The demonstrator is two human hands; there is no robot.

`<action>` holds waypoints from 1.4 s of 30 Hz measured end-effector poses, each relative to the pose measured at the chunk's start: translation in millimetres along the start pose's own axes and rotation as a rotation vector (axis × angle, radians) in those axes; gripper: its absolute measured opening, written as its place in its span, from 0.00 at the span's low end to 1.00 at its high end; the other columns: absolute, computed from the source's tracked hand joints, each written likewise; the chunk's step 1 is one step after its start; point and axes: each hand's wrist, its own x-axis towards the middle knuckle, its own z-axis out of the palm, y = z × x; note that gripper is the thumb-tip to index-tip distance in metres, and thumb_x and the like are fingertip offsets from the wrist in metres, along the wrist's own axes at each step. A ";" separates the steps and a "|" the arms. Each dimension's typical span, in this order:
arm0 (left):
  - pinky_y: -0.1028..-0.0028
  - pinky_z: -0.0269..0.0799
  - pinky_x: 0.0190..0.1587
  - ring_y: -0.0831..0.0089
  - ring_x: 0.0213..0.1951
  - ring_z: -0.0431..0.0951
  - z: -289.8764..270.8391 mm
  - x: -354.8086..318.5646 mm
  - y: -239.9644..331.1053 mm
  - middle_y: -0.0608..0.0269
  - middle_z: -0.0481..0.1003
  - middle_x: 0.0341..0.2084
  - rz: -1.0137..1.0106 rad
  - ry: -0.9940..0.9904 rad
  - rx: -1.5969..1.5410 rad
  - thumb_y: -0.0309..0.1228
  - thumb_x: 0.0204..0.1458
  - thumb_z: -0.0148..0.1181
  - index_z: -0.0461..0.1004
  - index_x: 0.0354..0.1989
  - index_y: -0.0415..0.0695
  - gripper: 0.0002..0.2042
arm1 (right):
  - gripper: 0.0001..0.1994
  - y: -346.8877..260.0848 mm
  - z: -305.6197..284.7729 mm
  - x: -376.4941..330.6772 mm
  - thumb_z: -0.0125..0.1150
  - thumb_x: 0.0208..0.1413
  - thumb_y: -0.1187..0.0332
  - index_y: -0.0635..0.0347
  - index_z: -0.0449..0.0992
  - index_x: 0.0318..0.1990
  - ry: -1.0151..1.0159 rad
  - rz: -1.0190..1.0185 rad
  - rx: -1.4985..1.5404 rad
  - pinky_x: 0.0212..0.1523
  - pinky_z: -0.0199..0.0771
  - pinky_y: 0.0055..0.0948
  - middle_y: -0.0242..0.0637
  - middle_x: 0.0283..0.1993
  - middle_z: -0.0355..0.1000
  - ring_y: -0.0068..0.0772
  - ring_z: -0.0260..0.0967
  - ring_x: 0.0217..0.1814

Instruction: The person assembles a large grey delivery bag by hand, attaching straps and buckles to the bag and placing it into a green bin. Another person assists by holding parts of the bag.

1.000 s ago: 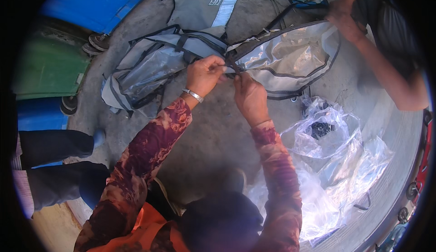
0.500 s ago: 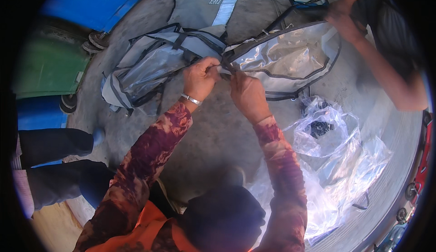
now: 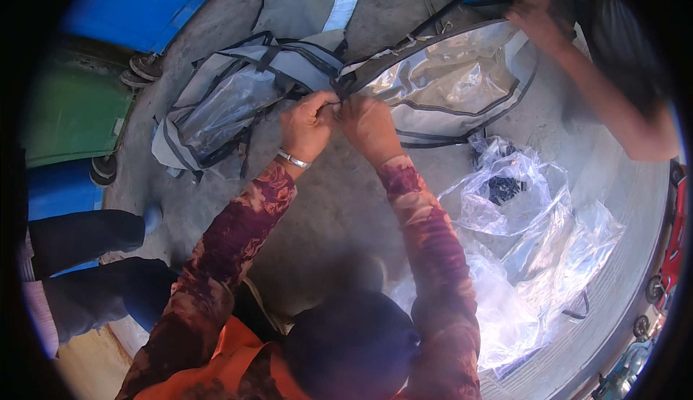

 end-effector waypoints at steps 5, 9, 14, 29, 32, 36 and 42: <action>0.69 0.75 0.31 0.64 0.27 0.81 -3.6 -3.6 1.5 0.58 0.78 0.27 -0.073 0.052 0.022 0.21 0.50 0.57 0.77 0.35 0.44 0.06 | 0.11 -0.4 11.0 -8.2 0.54 0.59 0.69 0.67 0.71 0.27 -0.055 0.173 0.016 0.29 0.68 0.49 0.59 0.26 0.70 0.64 0.70 0.32; 0.75 0.75 0.28 0.74 0.25 0.81 -10.1 -7.2 -0.6 0.62 0.79 0.26 -0.209 0.046 -0.141 0.20 0.53 0.58 0.78 0.37 0.42 0.06 | 0.10 1.0 24.7 0.5 0.54 0.60 0.69 0.67 0.71 0.30 0.105 -0.108 -0.143 0.29 0.68 0.50 0.58 0.26 0.70 0.63 0.71 0.32; 0.77 0.75 0.28 0.77 0.24 0.81 -15.7 -4.9 -8.1 0.64 0.79 0.25 -0.313 0.036 -0.196 0.20 0.55 0.57 0.77 0.36 0.43 0.05 | 0.10 -10.2 8.9 -14.9 0.50 0.66 0.66 0.61 0.72 0.34 0.179 0.284 0.007 0.31 0.71 0.43 0.49 0.24 0.72 0.56 0.74 0.29; 0.76 0.72 0.28 0.76 0.25 0.79 -29.8 -0.8 9.3 0.62 0.77 0.28 0.133 -0.055 -0.050 0.19 0.50 0.59 0.76 0.37 0.41 0.07 | 0.09 9.1 -50.2 72.0 0.60 0.51 0.73 0.66 0.76 0.39 -0.040 -0.032 -0.156 0.37 0.72 0.42 0.50 0.36 0.75 0.53 0.74 0.34; 0.75 0.72 0.28 0.77 0.25 0.78 -24.5 6.6 19.5 0.62 0.78 0.30 0.042 -0.073 -0.112 0.24 0.49 0.65 0.77 0.36 0.41 0.06 | 0.08 14.5 -61.8 56.5 0.62 0.51 0.73 0.66 0.76 0.38 0.031 -0.042 -0.035 0.34 0.71 0.36 0.47 0.32 0.74 0.46 0.72 0.30; 0.76 0.72 0.27 0.79 0.23 0.77 3.4 22.6 34.8 0.63 0.80 0.28 -0.129 -0.104 -0.158 0.29 0.48 0.70 0.80 0.37 0.41 0.09 | 0.08 14.2 -70.5 37.8 0.65 0.53 0.72 0.64 0.78 0.39 0.082 0.080 0.092 0.30 0.67 0.27 0.38 0.28 0.72 0.25 0.66 0.27; 0.78 0.77 0.28 0.79 0.24 0.80 28.1 37.3 47.8 0.59 0.81 0.26 -0.518 -0.094 -0.597 0.23 0.52 0.66 0.79 0.38 0.35 0.08 | 0.08 -0.3 -69.8 22.2 0.69 0.52 0.72 0.62 0.79 0.39 0.313 0.155 0.073 0.27 0.63 0.24 0.33 0.26 0.69 0.19 0.60 0.24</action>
